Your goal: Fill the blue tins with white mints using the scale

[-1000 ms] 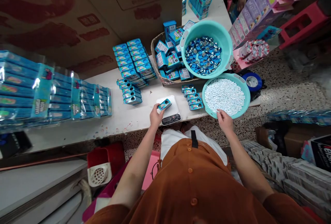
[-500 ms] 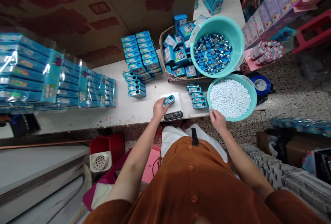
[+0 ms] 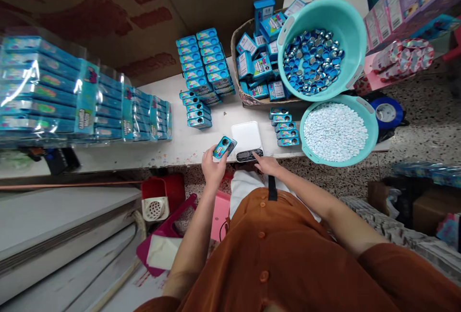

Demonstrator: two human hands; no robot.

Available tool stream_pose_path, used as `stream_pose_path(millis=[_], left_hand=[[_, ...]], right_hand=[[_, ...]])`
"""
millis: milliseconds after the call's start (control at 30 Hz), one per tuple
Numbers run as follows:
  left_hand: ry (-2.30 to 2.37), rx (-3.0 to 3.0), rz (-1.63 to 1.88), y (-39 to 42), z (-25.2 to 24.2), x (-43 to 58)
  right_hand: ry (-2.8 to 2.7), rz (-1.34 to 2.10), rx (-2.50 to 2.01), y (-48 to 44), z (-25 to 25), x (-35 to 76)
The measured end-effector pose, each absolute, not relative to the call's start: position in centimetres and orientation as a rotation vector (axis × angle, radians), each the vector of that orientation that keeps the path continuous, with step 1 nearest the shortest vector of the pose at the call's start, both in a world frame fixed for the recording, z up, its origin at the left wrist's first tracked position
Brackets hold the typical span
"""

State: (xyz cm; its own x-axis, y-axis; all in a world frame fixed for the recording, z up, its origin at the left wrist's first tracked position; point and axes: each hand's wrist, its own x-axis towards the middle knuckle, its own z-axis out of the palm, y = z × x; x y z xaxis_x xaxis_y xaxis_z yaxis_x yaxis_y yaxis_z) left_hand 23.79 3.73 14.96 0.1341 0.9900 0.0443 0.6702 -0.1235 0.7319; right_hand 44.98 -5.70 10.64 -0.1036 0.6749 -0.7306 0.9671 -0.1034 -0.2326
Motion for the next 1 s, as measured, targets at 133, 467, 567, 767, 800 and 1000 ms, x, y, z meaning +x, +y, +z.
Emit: stream_pose_path(millis=[133, 467, 567, 767, 800, 1000], left_hand=[[1.617, 1.813, 0.73, 3.3, 14.9, 23.3], [1.602, 1.794, 0.733, 2.6, 15.0, 22.8], [1.565, 1.782, 0.722, 3.1, 13.9, 23.5], [1.4, 1.773, 0.731, 5.3, 10.6, 26.9], [1.375, 1.791, 0.724, 5.7, 10.1, 27.5], [1.269, 1.87, 0.616, 7.4, 7.8, 29.9]], right_hand=[[1.769, -1.059, 1.769, -5.6, 9.8, 44.5], [1.714, -1.09, 1.74, -5.4, 9.5, 44.1], [1.781, -1.078, 1.81, -5.6, 10.4, 44.5], [1.926, -0.861, 2.471, -8.6, 13.7, 49.4], [1.905, -0.743, 2.636, -9.4, 14.5, 51.0], [1.369, 0.174, 3.164, -14.4, 16.4, 61.9]])
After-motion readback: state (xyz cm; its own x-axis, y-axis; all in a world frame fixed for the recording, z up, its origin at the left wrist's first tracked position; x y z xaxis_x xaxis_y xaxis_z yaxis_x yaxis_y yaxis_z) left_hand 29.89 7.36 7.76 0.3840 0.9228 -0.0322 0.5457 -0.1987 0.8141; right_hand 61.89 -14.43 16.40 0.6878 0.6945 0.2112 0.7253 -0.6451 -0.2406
